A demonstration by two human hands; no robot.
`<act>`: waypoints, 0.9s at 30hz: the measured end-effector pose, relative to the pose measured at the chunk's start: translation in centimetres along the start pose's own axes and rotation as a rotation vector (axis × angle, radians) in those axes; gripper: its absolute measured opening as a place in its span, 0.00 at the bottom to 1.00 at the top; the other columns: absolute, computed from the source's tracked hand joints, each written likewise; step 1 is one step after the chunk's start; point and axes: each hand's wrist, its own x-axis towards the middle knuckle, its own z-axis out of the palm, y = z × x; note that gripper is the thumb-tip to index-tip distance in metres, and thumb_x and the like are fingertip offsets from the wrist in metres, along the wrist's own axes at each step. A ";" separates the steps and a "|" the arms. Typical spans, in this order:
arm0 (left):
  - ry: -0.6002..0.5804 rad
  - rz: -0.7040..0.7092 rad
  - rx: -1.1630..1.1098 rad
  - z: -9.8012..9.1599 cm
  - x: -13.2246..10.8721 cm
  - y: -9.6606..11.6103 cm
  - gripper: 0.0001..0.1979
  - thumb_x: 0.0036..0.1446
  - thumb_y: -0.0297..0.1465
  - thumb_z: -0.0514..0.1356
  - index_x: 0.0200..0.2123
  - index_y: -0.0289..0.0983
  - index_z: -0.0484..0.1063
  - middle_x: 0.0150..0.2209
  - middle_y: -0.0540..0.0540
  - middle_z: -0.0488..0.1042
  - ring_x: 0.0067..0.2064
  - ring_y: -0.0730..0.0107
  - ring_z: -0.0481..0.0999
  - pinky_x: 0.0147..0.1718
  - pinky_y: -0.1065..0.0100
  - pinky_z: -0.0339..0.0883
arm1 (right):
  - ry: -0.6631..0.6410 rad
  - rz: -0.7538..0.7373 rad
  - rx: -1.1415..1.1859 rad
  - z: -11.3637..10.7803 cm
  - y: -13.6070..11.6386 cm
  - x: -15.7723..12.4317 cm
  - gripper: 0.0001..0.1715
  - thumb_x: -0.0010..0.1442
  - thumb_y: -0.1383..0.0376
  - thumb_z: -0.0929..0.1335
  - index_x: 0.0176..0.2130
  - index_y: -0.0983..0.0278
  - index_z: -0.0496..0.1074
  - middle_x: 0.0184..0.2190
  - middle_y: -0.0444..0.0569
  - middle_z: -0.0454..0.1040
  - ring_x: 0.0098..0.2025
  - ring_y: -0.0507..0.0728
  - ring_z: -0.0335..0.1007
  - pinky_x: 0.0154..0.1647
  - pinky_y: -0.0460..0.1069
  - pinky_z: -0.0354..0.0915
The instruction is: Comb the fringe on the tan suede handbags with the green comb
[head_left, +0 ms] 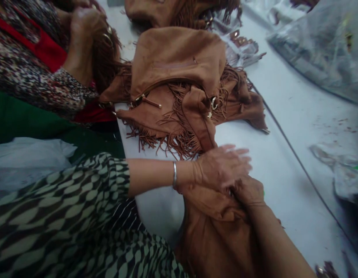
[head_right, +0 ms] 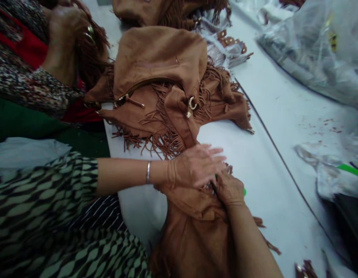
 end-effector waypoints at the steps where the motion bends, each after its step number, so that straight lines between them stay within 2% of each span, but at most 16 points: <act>1: -0.033 -0.036 0.085 -0.4 0.6 -2.4 0.23 0.61 0.38 0.49 0.55 0.32 0.65 0.58 0.38 0.64 0.62 0.53 0.54 0.59 0.51 0.45 | -0.004 0.014 -0.013 0.1 -0.2 -0.1 0.29 0.66 0.52 0.55 0.61 0.59 0.59 0.43 0.55 0.75 0.34 0.59 0.73 0.25 0.47 0.58; 3: -0.176 -0.017 0.190 -0.7 1.3 -6.7 0.22 0.61 0.41 0.50 0.46 0.30 0.71 0.47 0.35 0.73 0.55 0.53 0.64 0.57 0.50 0.45 | -0.005 0.034 -0.044 0.2 -0.5 -0.1 0.30 0.66 0.51 0.54 0.63 0.58 0.57 0.43 0.55 0.76 0.34 0.60 0.74 0.26 0.48 0.60; 5: -0.324 0.080 0.220 -0.8 1.5 -9.7 0.21 0.61 0.43 0.50 0.36 0.33 0.75 0.35 0.39 0.77 0.45 0.58 0.70 0.54 0.52 0.47 | -0.010 0.045 -0.049 0.2 -0.7 0.0 0.30 0.66 0.51 0.53 0.63 0.57 0.55 0.44 0.54 0.75 0.35 0.60 0.74 0.27 0.48 0.61; 7: -0.412 0.143 0.232 -1.4 1.3 -11.3 0.23 0.61 0.43 0.48 0.29 0.35 0.76 0.27 0.42 0.76 0.39 0.62 0.71 0.51 0.55 0.49 | -0.011 0.066 -0.029 0.2 -0.7 0.1 0.30 0.67 0.51 0.52 0.64 0.57 0.55 0.46 0.54 0.75 0.37 0.60 0.74 0.28 0.49 0.63; 9: -0.466 0.146 0.250 -2.4 1.0 -11.7 0.24 0.60 0.45 0.49 0.25 0.36 0.76 0.23 0.43 0.74 0.34 0.64 0.70 0.48 0.57 0.50 | -0.018 0.103 -0.002 0.1 -0.8 0.2 0.30 0.67 0.51 0.52 0.64 0.56 0.54 0.47 0.54 0.74 0.38 0.60 0.74 0.29 0.50 0.65; 12: -0.552 0.100 0.242 -3.8 0.4 -10.1 0.15 0.54 0.40 0.58 0.24 0.35 0.75 0.24 0.43 0.74 0.33 0.65 0.69 0.45 0.60 0.53 | -0.038 0.168 0.043 -0.2 -0.9 0.3 0.31 0.66 0.50 0.52 0.63 0.55 0.55 0.47 0.53 0.74 0.38 0.60 0.74 0.30 0.51 0.66; 15: -0.550 0.067 0.200 -2.9 -1.0 -5.9 0.09 0.56 0.31 0.56 0.29 0.35 0.75 0.30 0.41 0.76 0.36 0.64 0.70 0.41 0.62 0.56 | -0.042 0.218 0.072 -0.5 -1.1 0.4 0.31 0.65 0.48 0.53 0.63 0.54 0.55 0.44 0.53 0.76 0.35 0.60 0.75 0.29 0.51 0.67; 16: -0.526 0.070 0.179 -1.9 -1.8 -4.2 0.10 0.58 0.31 0.54 0.35 0.35 0.75 0.35 0.40 0.76 0.39 0.63 0.71 0.41 0.62 0.57 | -0.045 0.217 0.076 -0.6 -1.1 0.4 0.31 0.65 0.49 0.54 0.63 0.53 0.55 0.44 0.53 0.76 0.34 0.60 0.75 0.29 0.51 0.67; 17: -0.447 0.064 0.120 -0.8 -2.6 -2.6 0.13 0.59 0.34 0.54 0.40 0.33 0.73 0.41 0.38 0.75 0.43 0.61 0.71 0.43 0.61 0.59 | -0.051 0.209 0.077 -0.7 -1.2 0.4 0.30 0.65 0.49 0.54 0.63 0.53 0.55 0.44 0.53 0.76 0.34 0.60 0.75 0.29 0.51 0.67; 18: -0.383 0.077 0.053 0.5 -3.4 -1.2 0.22 0.59 0.41 0.54 0.49 0.31 0.69 0.50 0.34 0.71 0.50 0.57 0.68 0.48 0.60 0.58 | -0.061 0.196 0.075 -0.8 -1.2 0.4 0.30 0.66 0.50 0.53 0.63 0.54 0.55 0.43 0.53 0.76 0.33 0.60 0.75 0.28 0.51 0.67; 19: -0.363 0.074 0.000 1.8 -4.3 0.0 0.32 0.57 0.48 0.53 0.54 0.27 0.64 0.55 0.31 0.65 0.57 0.53 0.63 0.53 0.58 0.55 | -0.070 0.182 0.070 -0.9 -1.1 0.5 0.30 0.66 0.50 0.53 0.63 0.54 0.54 0.43 0.54 0.76 0.32 0.60 0.75 0.28 0.52 0.67; 20: -0.361 0.037 -0.034 2.9 -5.0 0.9 0.38 0.56 0.52 0.51 0.57 0.24 0.59 0.59 0.30 0.60 0.60 0.51 0.58 0.56 0.58 0.52 | -0.076 0.174 0.064 -1.0 -1.1 0.6 0.31 0.66 0.50 0.52 0.64 0.55 0.54 0.43 0.56 0.76 0.32 0.61 0.75 0.28 0.52 0.67; 21: -0.368 0.011 -0.061 3.8 -5.7 1.5 0.43 0.56 0.54 0.49 0.59 0.22 0.55 0.61 0.29 0.56 0.63 0.50 0.53 0.59 0.57 0.47 | -0.078 0.174 0.057 -1.2 -1.1 0.7 0.31 0.66 0.50 0.52 0.64 0.56 0.54 0.43 0.57 0.76 0.32 0.62 0.75 0.28 0.53 0.67; 23: -0.393 -0.039 -0.095 4.9 -6.5 1.9 0.45 0.57 0.55 0.47 0.61 0.21 0.51 0.63 0.28 0.51 0.66 0.51 0.47 0.62 0.57 0.41 | -0.078 0.190 0.052 -1.6 -0.8 1.2 0.32 0.66 0.50 0.52 0.64 0.57 0.54 0.42 0.58 0.76 0.33 0.63 0.75 0.28 0.54 0.67; 27: -0.418 -0.060 -0.142 4.9 -6.6 1.5 0.44 0.57 0.55 0.47 0.62 0.23 0.49 0.64 0.30 0.48 0.67 0.53 0.44 0.63 0.57 0.39 | -0.139 0.197 0.094 -2.5 0.4 2.4 0.32 0.65 0.49 0.52 0.63 0.57 0.55 0.38 0.57 0.77 0.33 0.64 0.76 0.30 0.55 0.67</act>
